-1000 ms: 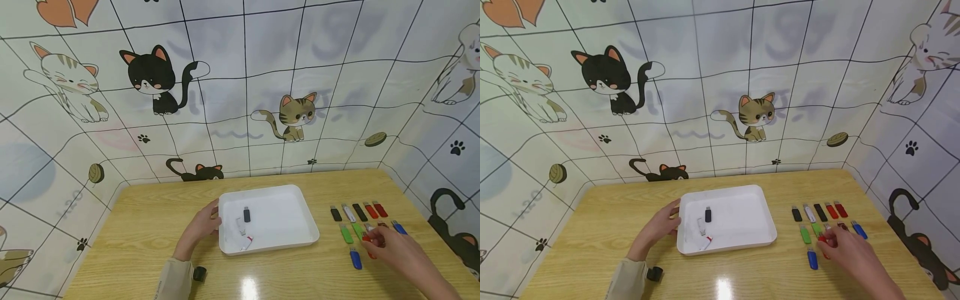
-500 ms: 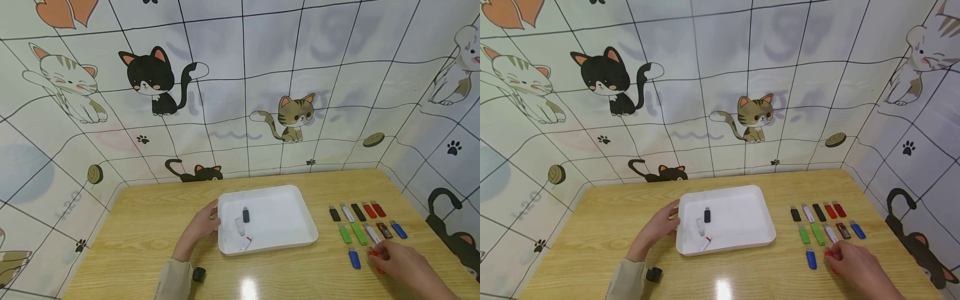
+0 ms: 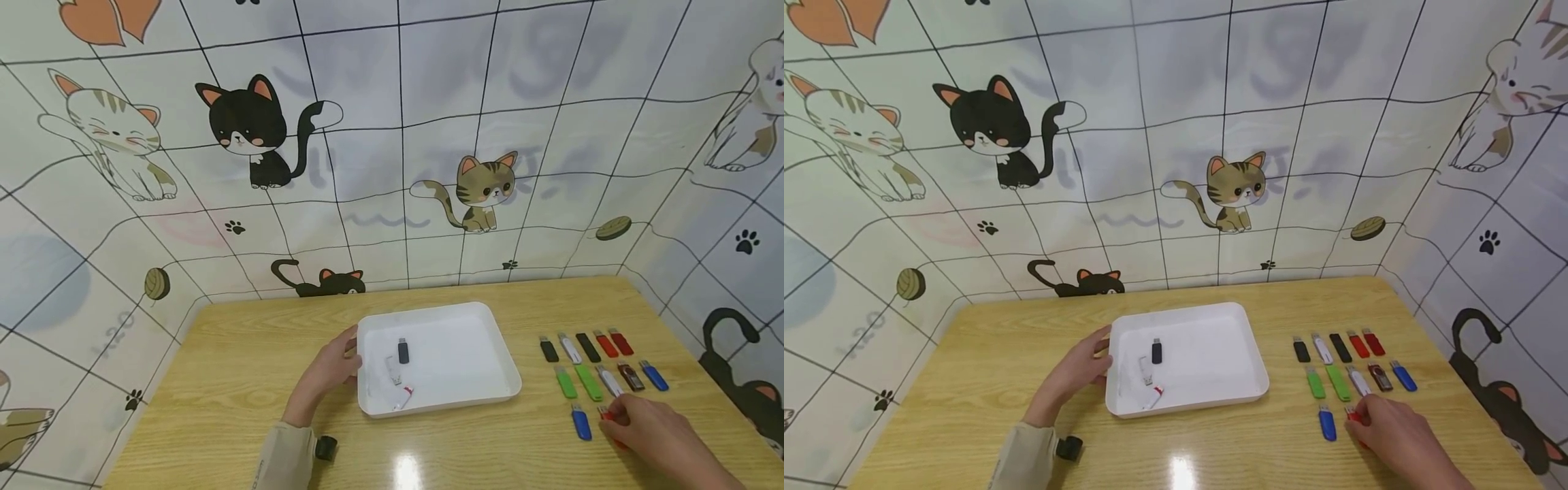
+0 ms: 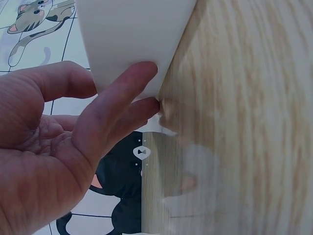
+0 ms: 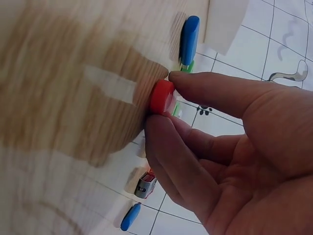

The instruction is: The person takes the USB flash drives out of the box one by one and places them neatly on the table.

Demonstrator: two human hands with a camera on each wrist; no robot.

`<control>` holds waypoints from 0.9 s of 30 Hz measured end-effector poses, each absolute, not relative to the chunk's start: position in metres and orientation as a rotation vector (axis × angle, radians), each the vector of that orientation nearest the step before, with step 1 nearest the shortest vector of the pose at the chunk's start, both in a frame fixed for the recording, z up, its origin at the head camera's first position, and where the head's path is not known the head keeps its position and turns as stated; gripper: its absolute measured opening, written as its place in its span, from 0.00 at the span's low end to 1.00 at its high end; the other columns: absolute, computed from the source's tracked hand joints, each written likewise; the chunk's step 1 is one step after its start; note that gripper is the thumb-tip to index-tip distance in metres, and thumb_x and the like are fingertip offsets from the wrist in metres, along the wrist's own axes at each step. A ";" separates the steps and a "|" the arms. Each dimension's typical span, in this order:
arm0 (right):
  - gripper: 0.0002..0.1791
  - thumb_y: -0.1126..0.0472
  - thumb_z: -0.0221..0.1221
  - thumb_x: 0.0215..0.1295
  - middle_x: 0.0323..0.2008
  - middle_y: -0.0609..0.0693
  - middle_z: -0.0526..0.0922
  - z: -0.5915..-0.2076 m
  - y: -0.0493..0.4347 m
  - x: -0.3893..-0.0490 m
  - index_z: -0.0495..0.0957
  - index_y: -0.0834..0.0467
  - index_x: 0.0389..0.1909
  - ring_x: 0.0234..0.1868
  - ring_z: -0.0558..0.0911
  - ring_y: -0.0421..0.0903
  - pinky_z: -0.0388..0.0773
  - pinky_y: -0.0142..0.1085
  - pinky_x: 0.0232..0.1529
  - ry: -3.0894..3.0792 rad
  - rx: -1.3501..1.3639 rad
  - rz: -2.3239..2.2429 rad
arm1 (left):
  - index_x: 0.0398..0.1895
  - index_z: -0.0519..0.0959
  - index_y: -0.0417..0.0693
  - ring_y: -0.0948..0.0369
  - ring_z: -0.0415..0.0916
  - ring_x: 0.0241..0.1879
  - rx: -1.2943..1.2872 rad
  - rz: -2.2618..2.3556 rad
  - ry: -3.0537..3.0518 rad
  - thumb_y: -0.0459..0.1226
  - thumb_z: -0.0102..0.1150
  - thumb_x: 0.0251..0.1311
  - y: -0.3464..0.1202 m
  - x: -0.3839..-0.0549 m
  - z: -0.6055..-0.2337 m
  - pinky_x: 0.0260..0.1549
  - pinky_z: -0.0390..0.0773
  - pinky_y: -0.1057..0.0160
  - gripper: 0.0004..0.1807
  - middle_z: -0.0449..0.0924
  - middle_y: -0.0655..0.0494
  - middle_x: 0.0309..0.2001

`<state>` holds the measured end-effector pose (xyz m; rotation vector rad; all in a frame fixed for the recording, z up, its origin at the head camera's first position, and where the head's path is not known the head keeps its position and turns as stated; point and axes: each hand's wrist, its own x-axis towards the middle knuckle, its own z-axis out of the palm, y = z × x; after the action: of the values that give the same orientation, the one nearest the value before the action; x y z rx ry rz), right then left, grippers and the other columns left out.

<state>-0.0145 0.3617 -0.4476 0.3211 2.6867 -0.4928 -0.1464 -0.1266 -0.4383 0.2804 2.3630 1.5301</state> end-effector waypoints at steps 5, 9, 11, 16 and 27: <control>0.17 0.51 0.65 0.69 0.24 0.46 0.77 -0.444 0.357 -0.014 0.79 0.62 0.33 0.27 0.72 0.46 0.70 0.43 0.30 2.683 0.357 -0.510 | 0.80 0.56 0.35 0.39 0.79 0.60 0.288 1.540 2.359 0.24 0.50 0.67 -0.126 -0.146 -0.438 0.37 0.88 0.50 0.37 0.67 0.29 0.71; 0.15 0.53 0.61 0.74 0.20 0.48 0.70 -0.428 0.346 -0.022 0.78 0.61 0.33 0.24 0.69 0.46 0.62 0.38 0.26 2.765 0.306 -0.520 | 0.80 0.55 0.34 0.39 0.78 0.61 0.278 1.535 2.362 0.24 0.49 0.67 -0.126 -0.146 -0.438 0.37 0.88 0.50 0.37 0.66 0.28 0.71; 0.15 0.53 0.60 0.74 0.22 0.47 0.73 -0.414 0.335 -0.029 0.80 0.62 0.36 0.24 0.71 0.45 0.66 0.39 0.26 2.850 0.219 -0.512 | 0.80 0.55 0.34 0.39 0.78 0.61 0.273 1.530 2.361 0.24 0.49 0.67 -0.126 -0.146 -0.439 0.37 0.88 0.50 0.37 0.66 0.28 0.72; 0.09 0.56 0.62 0.73 0.24 0.43 0.76 -0.385 0.289 -0.044 0.82 0.58 0.37 0.23 0.71 0.43 0.67 0.37 0.22 3.047 -0.054 -0.565 | 0.80 0.55 0.34 0.39 0.78 0.60 0.265 1.520 2.368 0.25 0.50 0.68 -0.126 -0.147 -0.440 0.37 0.88 0.51 0.37 0.66 0.28 0.72; 0.06 0.60 0.66 0.69 0.26 0.43 0.77 -0.366 0.186 -0.090 0.84 0.60 0.38 0.26 0.71 0.39 0.73 0.35 0.26 3.110 -0.413 -0.540 | 0.80 0.56 0.35 0.40 0.79 0.59 0.302 1.563 2.340 0.24 0.48 0.67 -0.126 -0.145 -0.440 0.36 0.89 0.51 0.37 0.66 0.28 0.72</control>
<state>-0.0901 0.1855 -0.3663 -0.4133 3.1105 -0.5405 -0.1454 -0.1259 -0.4399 0.3019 2.3401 1.5628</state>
